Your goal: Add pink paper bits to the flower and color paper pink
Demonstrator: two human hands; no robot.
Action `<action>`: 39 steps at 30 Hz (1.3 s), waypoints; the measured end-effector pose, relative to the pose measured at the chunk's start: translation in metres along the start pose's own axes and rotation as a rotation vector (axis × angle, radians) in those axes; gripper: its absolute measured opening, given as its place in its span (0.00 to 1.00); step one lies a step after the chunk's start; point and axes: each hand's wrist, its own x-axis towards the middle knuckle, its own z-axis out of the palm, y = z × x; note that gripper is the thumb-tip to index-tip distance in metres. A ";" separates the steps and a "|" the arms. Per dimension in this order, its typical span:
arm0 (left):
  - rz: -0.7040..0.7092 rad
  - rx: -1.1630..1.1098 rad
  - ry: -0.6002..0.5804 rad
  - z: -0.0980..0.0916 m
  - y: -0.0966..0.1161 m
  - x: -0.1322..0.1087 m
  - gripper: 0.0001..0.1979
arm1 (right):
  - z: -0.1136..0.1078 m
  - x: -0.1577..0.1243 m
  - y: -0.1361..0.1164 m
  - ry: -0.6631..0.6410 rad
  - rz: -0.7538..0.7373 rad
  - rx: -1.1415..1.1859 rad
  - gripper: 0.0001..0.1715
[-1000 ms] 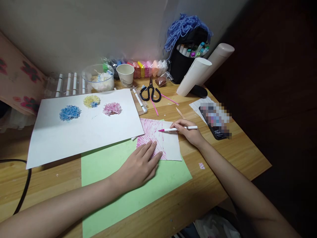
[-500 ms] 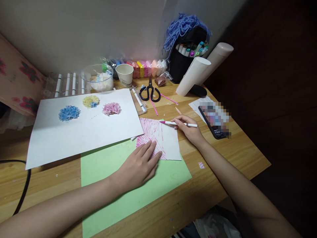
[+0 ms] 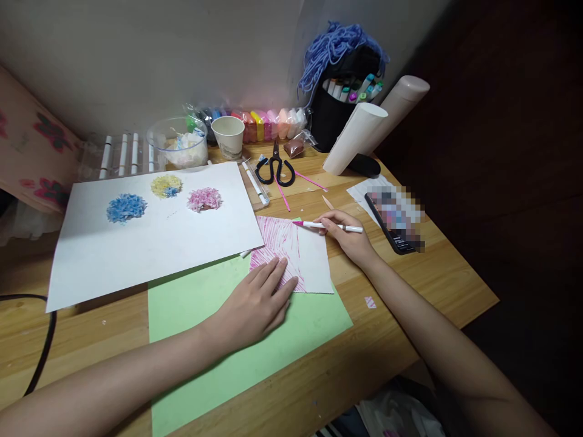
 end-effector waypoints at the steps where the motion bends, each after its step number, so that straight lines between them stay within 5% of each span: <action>1: 0.000 0.000 0.001 0.000 0.000 0.000 0.19 | 0.000 0.000 -0.001 -0.003 0.001 -0.006 0.15; 39: -0.008 -0.047 -0.003 0.001 -0.001 0.000 0.19 | -0.005 0.000 0.011 -0.025 0.081 0.109 0.17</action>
